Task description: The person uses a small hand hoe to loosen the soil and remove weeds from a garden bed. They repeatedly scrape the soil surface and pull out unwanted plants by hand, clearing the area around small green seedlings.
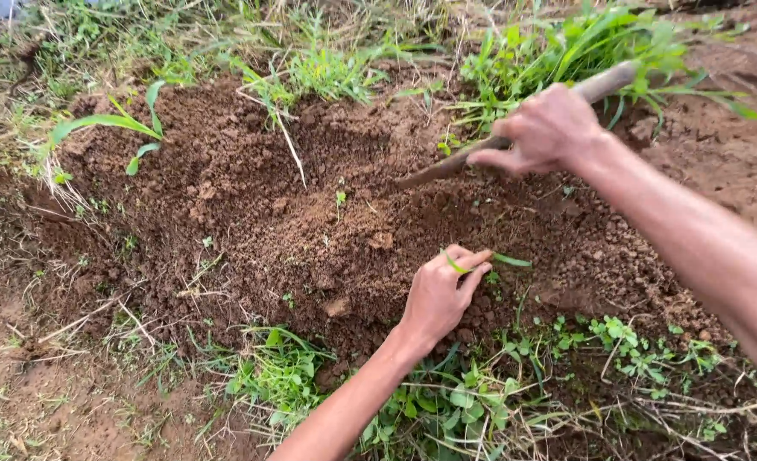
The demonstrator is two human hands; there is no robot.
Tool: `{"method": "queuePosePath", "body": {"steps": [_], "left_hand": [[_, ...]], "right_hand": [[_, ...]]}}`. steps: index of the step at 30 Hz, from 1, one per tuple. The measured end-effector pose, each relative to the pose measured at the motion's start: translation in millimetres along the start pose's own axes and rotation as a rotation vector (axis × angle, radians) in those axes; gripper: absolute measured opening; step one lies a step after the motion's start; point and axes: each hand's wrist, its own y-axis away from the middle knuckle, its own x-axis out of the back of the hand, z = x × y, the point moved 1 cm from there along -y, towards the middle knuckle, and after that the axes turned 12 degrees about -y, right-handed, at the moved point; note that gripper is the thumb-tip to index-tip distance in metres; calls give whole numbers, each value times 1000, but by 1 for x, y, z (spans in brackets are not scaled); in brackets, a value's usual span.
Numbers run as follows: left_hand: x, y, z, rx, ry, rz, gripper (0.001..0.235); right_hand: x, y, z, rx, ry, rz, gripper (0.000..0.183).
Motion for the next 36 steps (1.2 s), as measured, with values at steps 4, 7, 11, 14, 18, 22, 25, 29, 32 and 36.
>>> {"method": "queuePosePath", "body": {"steps": [4, 7, 11, 14, 18, 22, 25, 29, 32, 36], "left_hand": [[2, -2, -5, 4, -56, -83, 20], [3, -3, -6, -10, -67, -86, 19], [0, -8, -7, -39, -83, -82, 19], [2, -10, 0, -38, -54, -94, 19], [-9, -9, 0, -13, -13, -88, 20], [3, -7, 11, 42, 24, -93, 21], [13, -8, 17, 44, 64, -78, 21], [13, -12, 13, 78, 116, -47, 20], [-11, -19, -3, 124, 19, -75, 42], [-15, -32, 4, 126, -29, -158, 48]], "right_hand": [[-15, -14, -21, 226, -132, -7, 67], [-37, -9, -16, 263, -134, -18, 66], [-38, 11, 5, 275, -8, -62, 68], [-40, 21, 24, 230, 11, -82, 67], [-21, 15, 20, 24, -21, 21, 70], [-18, 26, 0, 62, -40, 39, 66], [-20, 53, 8, 32, 19, -4, 67], [-17, 96, 32, -103, 54, -25, 62], [-23, 128, 49, -396, -67, -36, 63], [-42, 166, 34, -532, -255, -2, 43]]}}
